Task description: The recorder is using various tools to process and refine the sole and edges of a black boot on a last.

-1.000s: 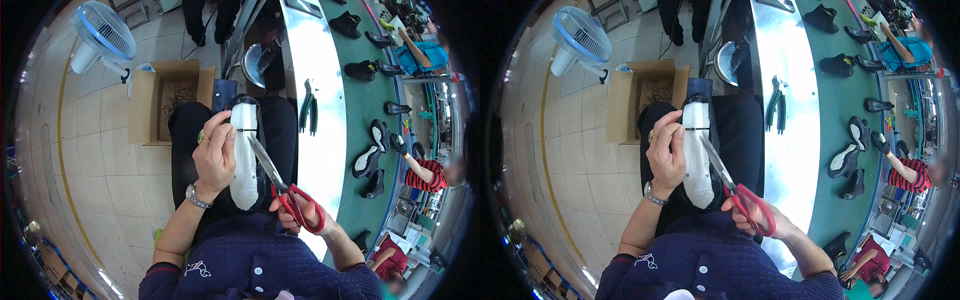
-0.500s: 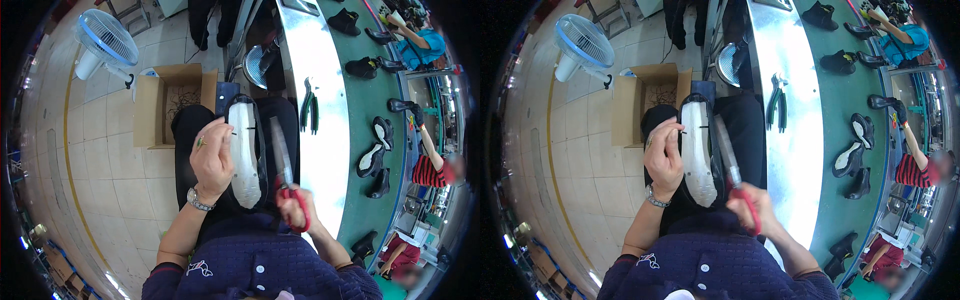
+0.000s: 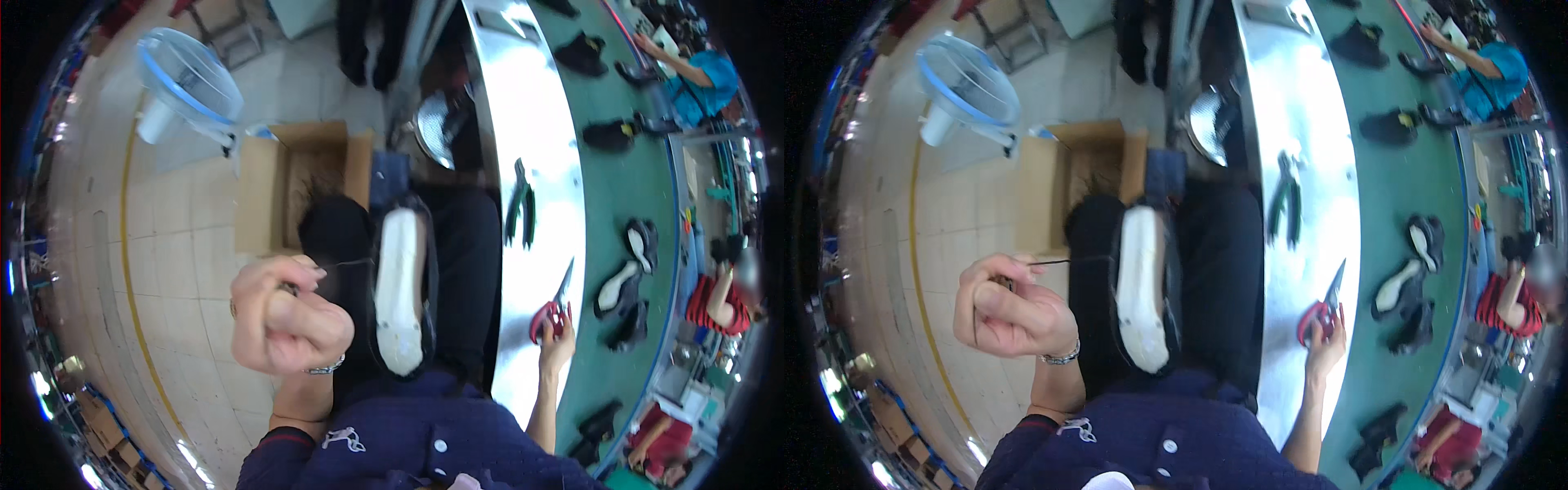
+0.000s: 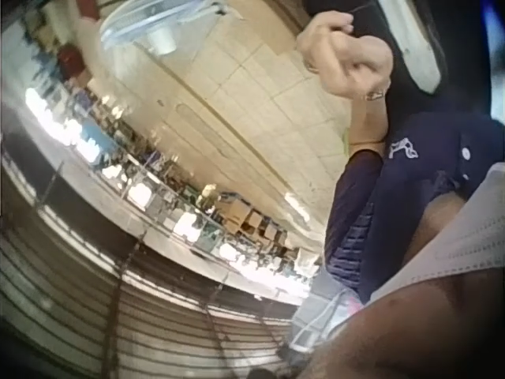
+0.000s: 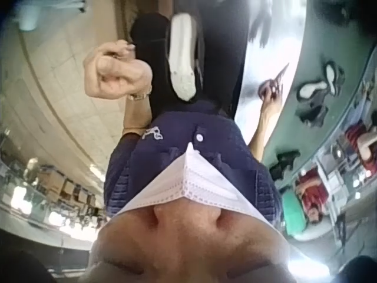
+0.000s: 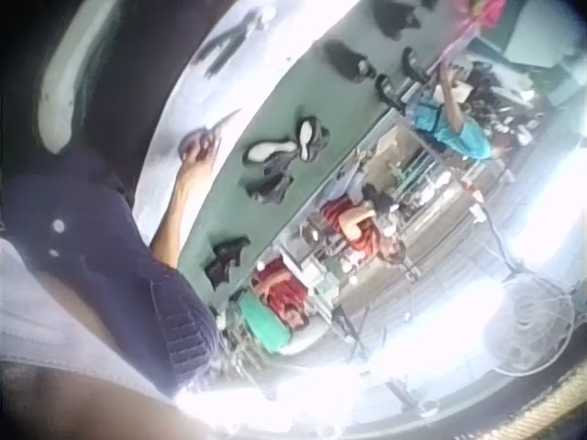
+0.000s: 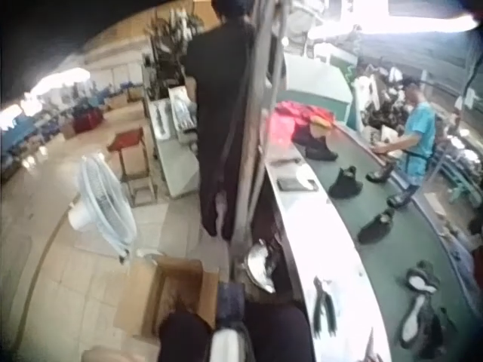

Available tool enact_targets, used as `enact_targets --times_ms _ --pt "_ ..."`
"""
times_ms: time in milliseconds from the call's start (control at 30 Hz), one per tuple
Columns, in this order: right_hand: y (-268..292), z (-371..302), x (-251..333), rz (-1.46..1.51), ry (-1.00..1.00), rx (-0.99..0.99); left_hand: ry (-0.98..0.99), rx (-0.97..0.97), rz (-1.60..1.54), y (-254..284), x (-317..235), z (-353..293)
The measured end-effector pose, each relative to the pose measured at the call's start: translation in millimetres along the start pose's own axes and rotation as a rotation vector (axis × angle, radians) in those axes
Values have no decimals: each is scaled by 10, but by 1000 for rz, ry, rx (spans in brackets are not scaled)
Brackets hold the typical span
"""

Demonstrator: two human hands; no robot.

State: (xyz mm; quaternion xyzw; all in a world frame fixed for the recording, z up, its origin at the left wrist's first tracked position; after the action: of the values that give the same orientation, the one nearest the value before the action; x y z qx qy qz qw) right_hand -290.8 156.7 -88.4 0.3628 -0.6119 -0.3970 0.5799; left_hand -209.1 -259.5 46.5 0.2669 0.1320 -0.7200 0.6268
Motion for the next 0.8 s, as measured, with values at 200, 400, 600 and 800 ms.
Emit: enact_targets --times_ms 200,400,600,800 --pt "-157 66 -232 37 266 -186 57 -242 21 188 790 127" --pt "-288 685 613 166 253 -95 302 527 702 395 1544 -378" --pt "-903 1257 1219 -7 402 -78 204 749 55 163 540 -624" --pt "-1186 1450 1190 -83 464 57 -167 919 -193 -326 75 -1010"
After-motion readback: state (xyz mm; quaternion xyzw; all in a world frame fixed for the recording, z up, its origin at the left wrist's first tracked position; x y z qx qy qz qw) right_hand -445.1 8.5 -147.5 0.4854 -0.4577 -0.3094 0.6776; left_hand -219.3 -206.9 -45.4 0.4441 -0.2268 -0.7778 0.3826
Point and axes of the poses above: each hand's wrist, its own z-axis towards the middle knuckle, its own y-axis out of the back of the hand, x = y × z, the point moved 1 cm from there along z, towards the middle knuckle, and after that the axes turned 3 degrees about y, right-handed, at the moved point
